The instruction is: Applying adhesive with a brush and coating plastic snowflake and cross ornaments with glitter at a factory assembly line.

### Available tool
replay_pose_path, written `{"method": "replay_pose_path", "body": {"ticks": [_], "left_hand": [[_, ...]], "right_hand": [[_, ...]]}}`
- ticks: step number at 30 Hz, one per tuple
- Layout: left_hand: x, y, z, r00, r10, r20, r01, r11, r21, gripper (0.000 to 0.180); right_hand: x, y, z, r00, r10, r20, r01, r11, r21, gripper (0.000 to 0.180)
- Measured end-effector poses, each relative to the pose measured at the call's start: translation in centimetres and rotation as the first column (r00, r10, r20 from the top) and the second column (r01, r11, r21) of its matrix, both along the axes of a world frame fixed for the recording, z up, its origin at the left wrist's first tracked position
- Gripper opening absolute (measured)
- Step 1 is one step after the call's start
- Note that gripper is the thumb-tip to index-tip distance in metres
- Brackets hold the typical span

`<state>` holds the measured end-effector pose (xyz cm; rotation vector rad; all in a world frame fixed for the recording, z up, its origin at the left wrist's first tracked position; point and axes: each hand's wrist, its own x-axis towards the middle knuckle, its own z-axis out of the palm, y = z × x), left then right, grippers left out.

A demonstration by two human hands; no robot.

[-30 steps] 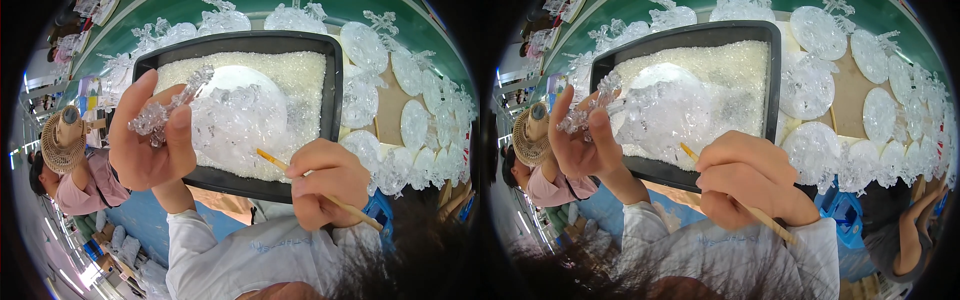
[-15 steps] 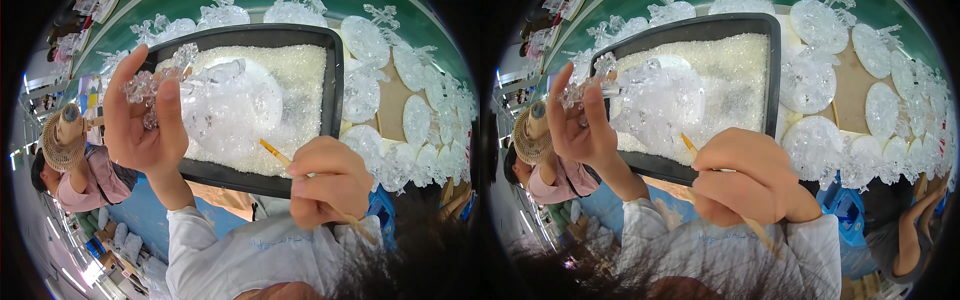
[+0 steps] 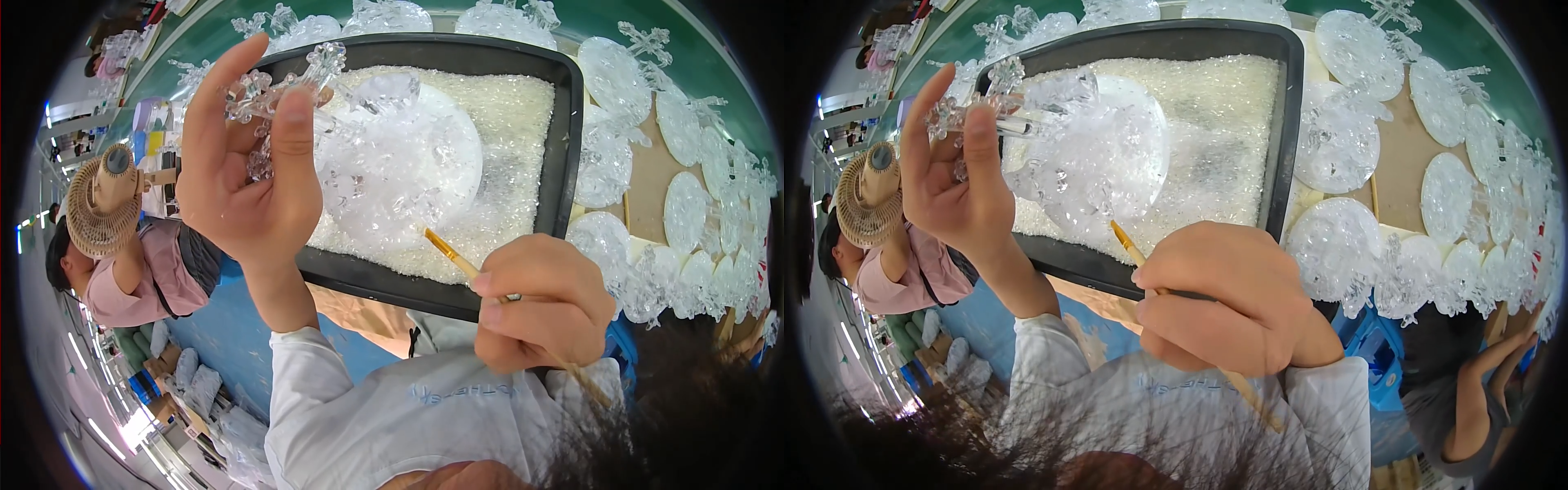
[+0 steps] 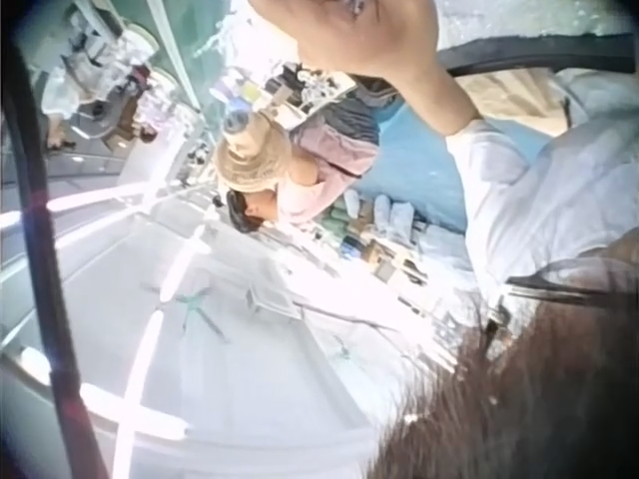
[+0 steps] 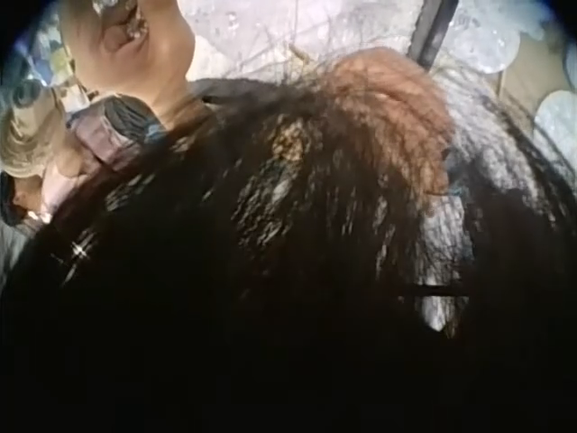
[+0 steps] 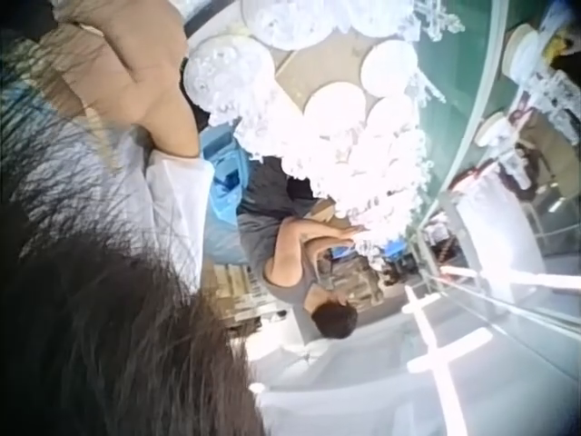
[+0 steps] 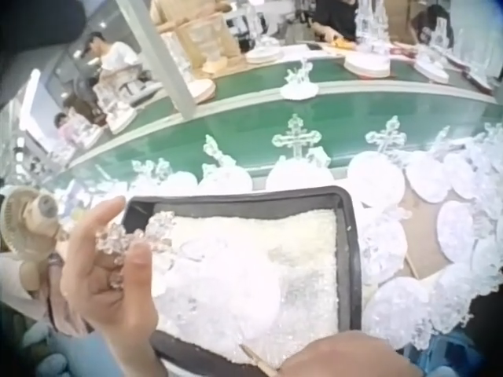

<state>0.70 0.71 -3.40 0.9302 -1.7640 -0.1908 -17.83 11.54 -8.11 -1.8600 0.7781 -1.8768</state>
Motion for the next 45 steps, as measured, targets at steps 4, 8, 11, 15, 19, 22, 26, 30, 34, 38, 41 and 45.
{"method": "replay_pose_path", "body": {"ticks": [4, 8, 11, 15, 19, 22, 26, 30, 34, 38, 41, 45], "left_hand": [[0.3, -0.2, 0.3, 0.997, 0.045, 0.056, -0.045, 0.999, -0.008, 0.034], [0.2, -0.3, -0.3, 0.999, 0.032, -0.008, -0.032, 0.999, -0.025, 0.033], [0.3, -0.4, -0.2, 0.999, 0.049, 0.009, -0.049, 0.998, -0.042, 0.032], [0.5, -0.4, -0.3, 0.997, 0.063, 0.037, -0.061, 0.998, -0.033, 0.032], [0.2, -0.3, -0.3, 0.998, 0.056, 0.037, -0.055, 0.998, -0.016, 0.034], [0.1, -0.2, 0.0, 0.999, 0.043, 0.028, -0.043, 0.999, 0.016, 0.035], [0.2, -0.2, -0.1, 0.998, 0.050, 0.043, -0.050, 0.999, 0.005, 0.035], [0.2, -0.1, 0.0, 0.997, 0.062, 0.053, -0.064, 0.997, 0.043, 0.035], [0.2, -0.1, 0.2, 0.997, 0.059, 0.041, -0.060, 0.997, 0.039, 0.035], [0.2, -0.3, 0.0, 0.997, 0.062, 0.042, -0.063, 0.997, 0.042, 0.034], [0.2, -0.2, 0.2, 0.995, 0.073, 0.066, -0.076, 0.996, 0.052, 0.034], [0.3, -0.1, 0.0, 0.996, 0.071, 0.057, -0.073, 0.996, 0.046, 0.034]], "right_hand": [[-0.2, 0.0, 0.7, 0.999, -0.020, -0.040, 0.022, 0.999, 0.043, 0.026], [0.2, 0.1, 0.5, 0.999, -0.007, -0.043, 0.009, 0.999, 0.053, 0.028], [0.0, 0.0, 0.5, 0.996, 0.020, -0.085, -0.014, 0.997, 0.074, 0.028], [0.1, 0.2, 0.5, 0.999, 0.017, -0.039, -0.015, 0.998, 0.069, 0.027], [0.1, 0.2, 0.5, 0.998, 0.030, -0.055, -0.024, 0.995, 0.096, 0.028], [0.0, 0.1, 0.7, 0.996, 0.062, -0.059, -0.055, 0.993, 0.105, 0.029], [-0.3, 0.2, 1.0, 0.989, 0.136, -0.065, -0.126, 0.981, 0.149, 0.032], [-0.3, 0.3, 0.8, 0.991, 0.097, -0.094, -0.084, 0.988, 0.133, 0.033], [-0.6, 0.1, 1.4, 0.978, 0.191, -0.088, -0.178, 0.973, 0.144, 0.029], [-0.2, 0.1, 0.8, 0.980, 0.165, -0.108, -0.150, 0.979, 0.137, 0.026], [-0.5, 0.1, 1.0, 0.974, 0.206, -0.093, -0.197, 0.975, 0.102, 0.026], [-0.4, 0.2, 1.2, 0.980, 0.159, -0.119, -0.143, 0.981, 0.135, 0.026]]}}
